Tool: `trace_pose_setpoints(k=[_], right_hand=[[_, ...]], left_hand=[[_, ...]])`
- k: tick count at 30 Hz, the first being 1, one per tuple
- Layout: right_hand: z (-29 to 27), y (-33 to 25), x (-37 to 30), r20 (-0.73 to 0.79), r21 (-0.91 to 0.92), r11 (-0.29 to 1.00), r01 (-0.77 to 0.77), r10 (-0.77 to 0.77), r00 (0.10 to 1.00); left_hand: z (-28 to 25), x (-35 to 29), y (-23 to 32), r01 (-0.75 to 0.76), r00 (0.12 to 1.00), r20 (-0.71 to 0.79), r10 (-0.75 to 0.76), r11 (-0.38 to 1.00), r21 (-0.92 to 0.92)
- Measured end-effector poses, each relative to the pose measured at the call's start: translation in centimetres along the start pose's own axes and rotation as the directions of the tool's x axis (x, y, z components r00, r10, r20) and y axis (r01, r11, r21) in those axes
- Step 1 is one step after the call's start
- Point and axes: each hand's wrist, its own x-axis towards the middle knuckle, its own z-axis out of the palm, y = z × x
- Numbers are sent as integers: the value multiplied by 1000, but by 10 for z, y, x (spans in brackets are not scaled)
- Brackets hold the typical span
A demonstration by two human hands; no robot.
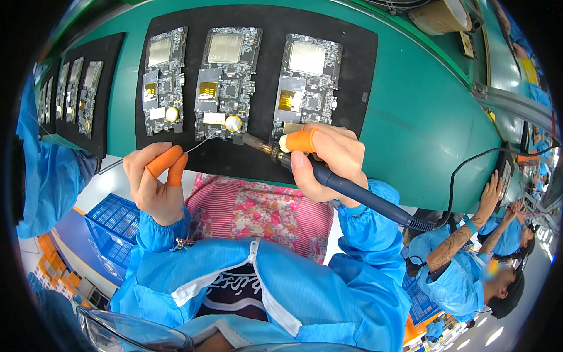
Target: The person solders components onto circuit boards using a soldering iron and solder wire, pushes the tray of soldered boards down the assembly line, and pulls over another set of circuit boards to solder.
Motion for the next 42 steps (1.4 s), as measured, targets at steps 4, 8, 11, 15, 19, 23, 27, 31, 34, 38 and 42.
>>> trace_pose_setpoints(k=[4,8,11,15,19,23,27,31,34,38,42], right_hand=[[0,-1,0,-3,-24,999,-22,21,1000],[-6,-1,-6,-12,5,998,-62,62,998],[-20,-3,-14,-95,53,988,-145,149,984],[-41,13,-41,-328,215,942,-259,320,889],[-58,19,-56,-403,185,962,-200,260,877],[-66,15,-70,-400,187,966,-180,242,884],[-69,11,-63,-299,128,983,-130,163,940],[-67,12,-65,-286,47,986,-162,169,943],[-67,15,-59,-299,15,992,-124,123,946],[-69,17,-60,-228,-10,994,-108,103,968],[-66,19,-59,-254,-14,997,-70,64,965]], left_hand=[[-3,-2,-2,-51,999,2,51,992,117],[2,-7,-2,8,999,-31,-9,999,-53],[11,-8,10,207,966,-78,-247,918,-339],[14,0,16,66,997,67,-49,960,-273],[28,3,31,-60,983,146,112,944,-323],[41,6,39,-163,956,168,239,913,-373],[51,5,43,-205,948,162,274,915,-347],[56,4,45,-202,945,186,270,927,-316],[57,3,45,-208,940,197,278,926,-313],[58,4,48,-202,942,200,269,931,-303],[59,4,49,-218,938,201,282,931,-291]])
